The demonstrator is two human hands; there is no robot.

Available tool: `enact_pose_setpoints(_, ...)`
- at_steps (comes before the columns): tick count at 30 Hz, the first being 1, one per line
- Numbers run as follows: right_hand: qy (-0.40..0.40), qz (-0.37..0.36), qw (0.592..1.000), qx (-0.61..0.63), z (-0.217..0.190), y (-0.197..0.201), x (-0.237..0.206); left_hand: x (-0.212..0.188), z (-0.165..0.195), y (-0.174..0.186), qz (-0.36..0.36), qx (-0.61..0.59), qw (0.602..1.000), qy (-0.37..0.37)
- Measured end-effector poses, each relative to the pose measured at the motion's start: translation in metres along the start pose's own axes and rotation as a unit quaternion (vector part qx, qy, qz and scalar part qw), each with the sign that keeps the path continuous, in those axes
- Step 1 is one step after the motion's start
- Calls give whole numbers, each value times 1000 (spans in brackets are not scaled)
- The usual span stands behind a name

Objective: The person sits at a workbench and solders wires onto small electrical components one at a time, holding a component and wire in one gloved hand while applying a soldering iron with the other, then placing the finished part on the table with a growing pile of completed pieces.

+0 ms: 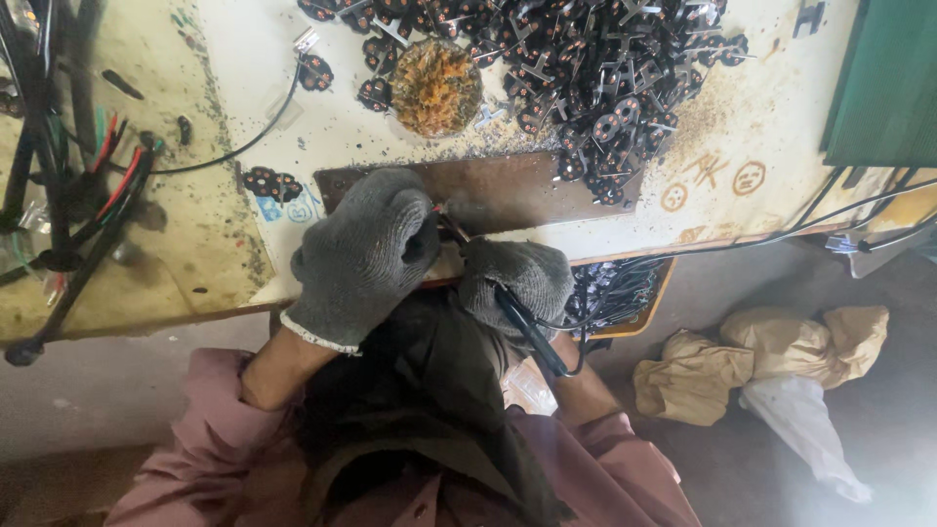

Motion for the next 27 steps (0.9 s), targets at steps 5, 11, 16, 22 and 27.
enact_pose_setpoints(5, -10, -4, 1000, 12, 3, -1, -1, -2, 1, -4, 5, 30, 1000, 0)
enact_pose_setpoints(11, -86, 32, 994, 64, 34, -4, -14, -3, 0, -2, 19, 7, 1000, -23)
enact_pose_setpoints(16, -144, 60, 980, 120, 64, -7, -23, 1, 4, 3, 17, 32, 999, -15)
enact_pose_setpoints(22, -151, 67, 978, 129, 68, -7, -27, 6, 8, 8, 28, 19, 999, -15)
enact_pose_setpoints(27, -148, 9, 989, 29, 41, -9, -27, 1, 1, -2, -14, 14, 1000, -24)
Point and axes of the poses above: each hand's wrist, its own x-axis towards the middle knuckle, its own y-axis out of the back of the hand, z = x × y, the point moved 6 cm from there along x, towards the middle knuckle, and after that the axes turned 11 degrees about x, right-handed, at the moved point
